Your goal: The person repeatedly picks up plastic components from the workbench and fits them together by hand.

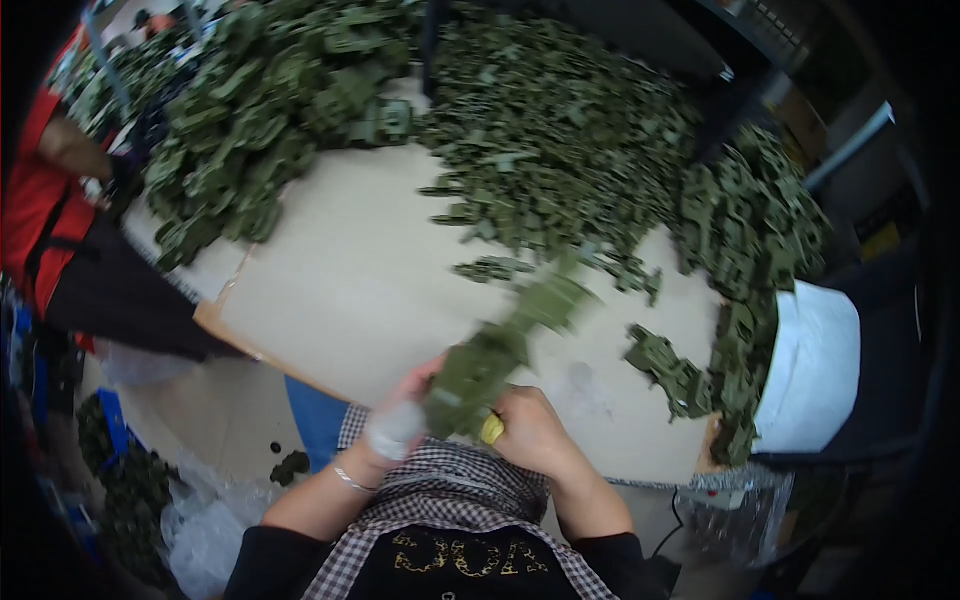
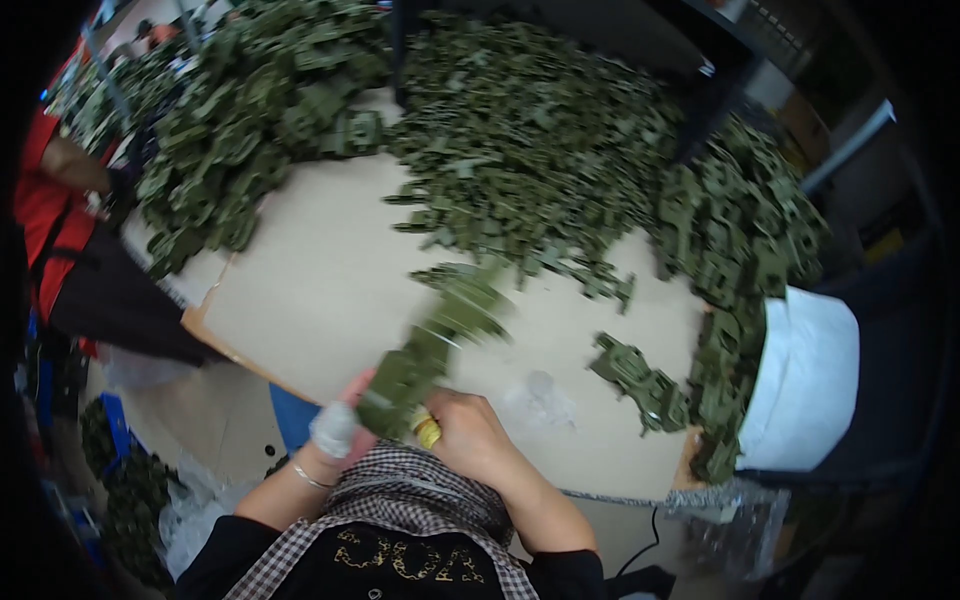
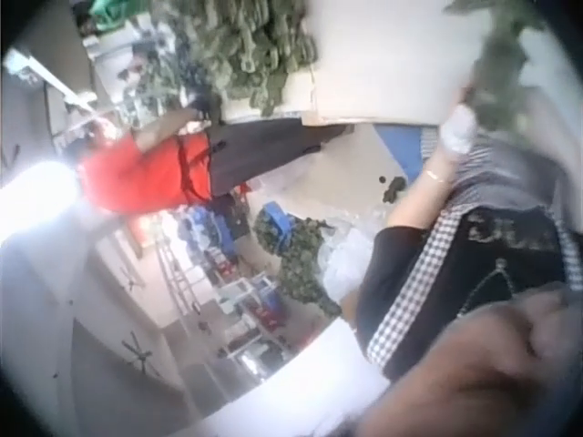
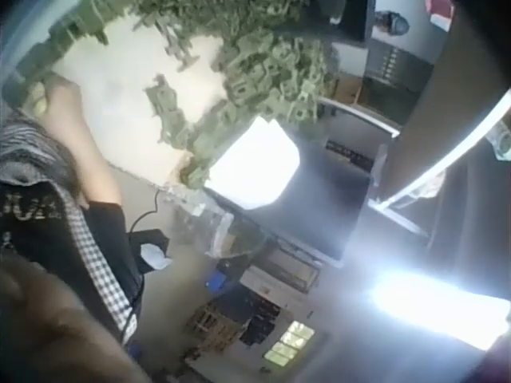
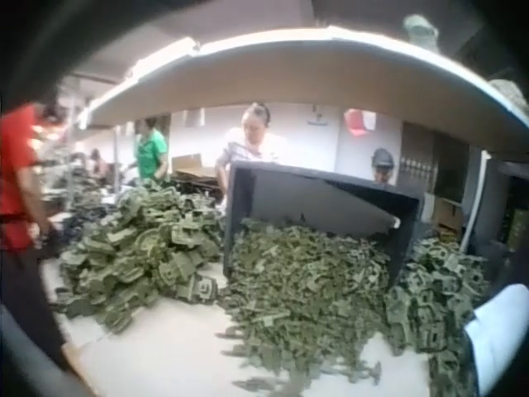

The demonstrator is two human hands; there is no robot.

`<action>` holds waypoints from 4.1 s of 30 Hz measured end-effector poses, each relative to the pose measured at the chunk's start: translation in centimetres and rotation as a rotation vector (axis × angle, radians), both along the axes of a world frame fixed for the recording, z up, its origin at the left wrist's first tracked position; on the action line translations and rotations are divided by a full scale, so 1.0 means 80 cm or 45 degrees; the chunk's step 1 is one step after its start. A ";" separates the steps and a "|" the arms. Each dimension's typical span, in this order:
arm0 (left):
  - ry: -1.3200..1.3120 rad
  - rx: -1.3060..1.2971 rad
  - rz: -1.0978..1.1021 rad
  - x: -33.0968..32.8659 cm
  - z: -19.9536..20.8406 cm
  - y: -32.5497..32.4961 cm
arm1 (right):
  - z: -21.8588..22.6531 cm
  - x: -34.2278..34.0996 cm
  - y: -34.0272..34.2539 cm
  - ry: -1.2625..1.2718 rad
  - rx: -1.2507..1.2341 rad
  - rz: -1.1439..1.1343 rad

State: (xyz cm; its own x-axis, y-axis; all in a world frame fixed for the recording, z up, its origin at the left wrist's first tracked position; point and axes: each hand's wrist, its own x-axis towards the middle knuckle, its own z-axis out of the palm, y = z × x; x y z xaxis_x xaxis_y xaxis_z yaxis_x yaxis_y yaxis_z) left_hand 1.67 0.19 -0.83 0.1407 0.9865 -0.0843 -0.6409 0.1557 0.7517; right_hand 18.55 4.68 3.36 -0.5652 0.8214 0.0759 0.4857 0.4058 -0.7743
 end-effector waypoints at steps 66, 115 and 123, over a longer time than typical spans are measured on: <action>0.332 -0.013 0.327 0.028 0.005 0.047 | -0.034 -0.015 -0.028 0.205 0.277 -0.311; 1.744 0.791 -1.233 -0.001 0.093 0.150 | -0.022 0.071 0.032 0.226 -0.465 0.025; 1.746 0.730 -1.070 0.001 0.084 0.146 | -0.016 0.064 0.034 0.301 -0.359 0.010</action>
